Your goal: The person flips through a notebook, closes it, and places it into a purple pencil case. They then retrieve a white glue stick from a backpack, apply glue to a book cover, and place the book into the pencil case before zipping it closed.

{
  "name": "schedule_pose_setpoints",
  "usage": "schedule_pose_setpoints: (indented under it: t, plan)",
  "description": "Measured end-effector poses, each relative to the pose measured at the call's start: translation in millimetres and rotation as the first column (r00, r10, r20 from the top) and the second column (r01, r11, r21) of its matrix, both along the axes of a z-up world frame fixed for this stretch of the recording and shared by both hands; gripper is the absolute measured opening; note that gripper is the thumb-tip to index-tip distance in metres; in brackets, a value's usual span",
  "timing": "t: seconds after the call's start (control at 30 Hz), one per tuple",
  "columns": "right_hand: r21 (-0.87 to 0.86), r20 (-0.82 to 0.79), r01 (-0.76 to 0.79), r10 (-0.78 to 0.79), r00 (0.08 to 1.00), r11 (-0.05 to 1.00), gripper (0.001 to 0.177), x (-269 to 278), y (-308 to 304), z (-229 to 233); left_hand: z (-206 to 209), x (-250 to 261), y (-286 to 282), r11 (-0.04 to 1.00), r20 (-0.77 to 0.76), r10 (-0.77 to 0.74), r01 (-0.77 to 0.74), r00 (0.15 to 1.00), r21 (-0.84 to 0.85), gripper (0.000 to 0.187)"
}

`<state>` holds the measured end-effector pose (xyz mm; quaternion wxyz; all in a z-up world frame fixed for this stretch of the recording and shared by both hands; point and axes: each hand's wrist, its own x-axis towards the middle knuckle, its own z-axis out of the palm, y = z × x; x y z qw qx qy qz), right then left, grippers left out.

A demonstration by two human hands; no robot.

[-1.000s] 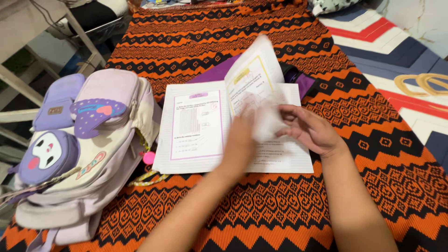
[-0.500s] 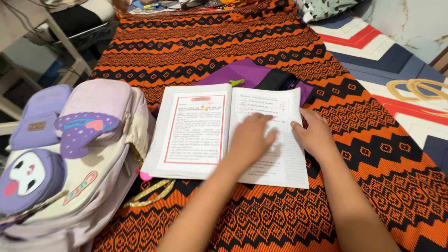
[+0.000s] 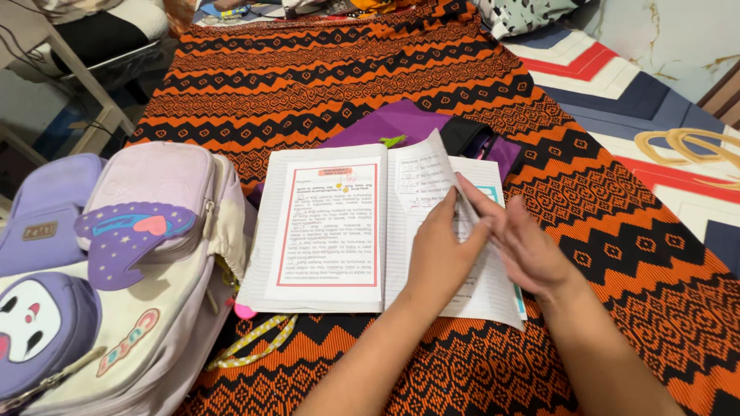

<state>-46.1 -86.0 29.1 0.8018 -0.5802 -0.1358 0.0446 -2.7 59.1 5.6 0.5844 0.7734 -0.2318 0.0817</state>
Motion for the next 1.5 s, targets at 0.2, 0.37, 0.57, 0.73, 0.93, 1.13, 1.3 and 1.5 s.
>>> schedule_pose_setpoints:
  t: [0.2,0.37,0.57,0.73,0.93,1.13,1.3,1.5]
  plan:
    - [0.055,0.036,0.029,-0.031,0.999,0.998,0.089,14,-2,-14,-8,30,17,0.949,-0.428,-0.226,0.098,0.875,-0.301,0.037]
    - [0.26,-0.167,0.111,-0.069,0.984,0.959,0.071,32,-32,-63,-21,41,16,0.739,-0.437,-0.493,0.097,0.753,-0.666,0.03]
    - [0.365,-0.133,0.178,-0.138,0.981,0.914,0.063,43,-58,-101,-19,120,101,0.911,-0.559,-0.193,-0.064,0.806,-0.407,0.05]
    - [0.352,-0.15,0.206,-0.162,0.975,0.913,0.063,46,-52,-109,1,131,228,0.734,-0.312,-0.124,-0.124,0.942,-0.668,0.035]
    - [0.259,-0.154,0.266,-0.233,0.96,0.928,0.063,45,-48,-90,125,15,211,0.904,-0.017,0.419,-0.419,0.908,-0.085,0.029]
    - [-0.176,0.022,0.209,-0.208,0.978,0.962,0.069,41,1,-42,60,-5,57,0.997,-0.054,-0.021,0.025,0.998,0.069,0.062]
    - [-0.459,-0.04,0.243,-0.293,0.955,0.855,0.078,41,42,11,24,33,65,0.928,-0.351,-0.27,0.145,0.897,-0.343,0.041]
    - [-0.648,0.04,0.124,-0.129,0.991,0.751,0.078,31,10,17,-10,72,67,0.664,-0.45,-0.498,-0.008,0.741,-0.747,0.038]
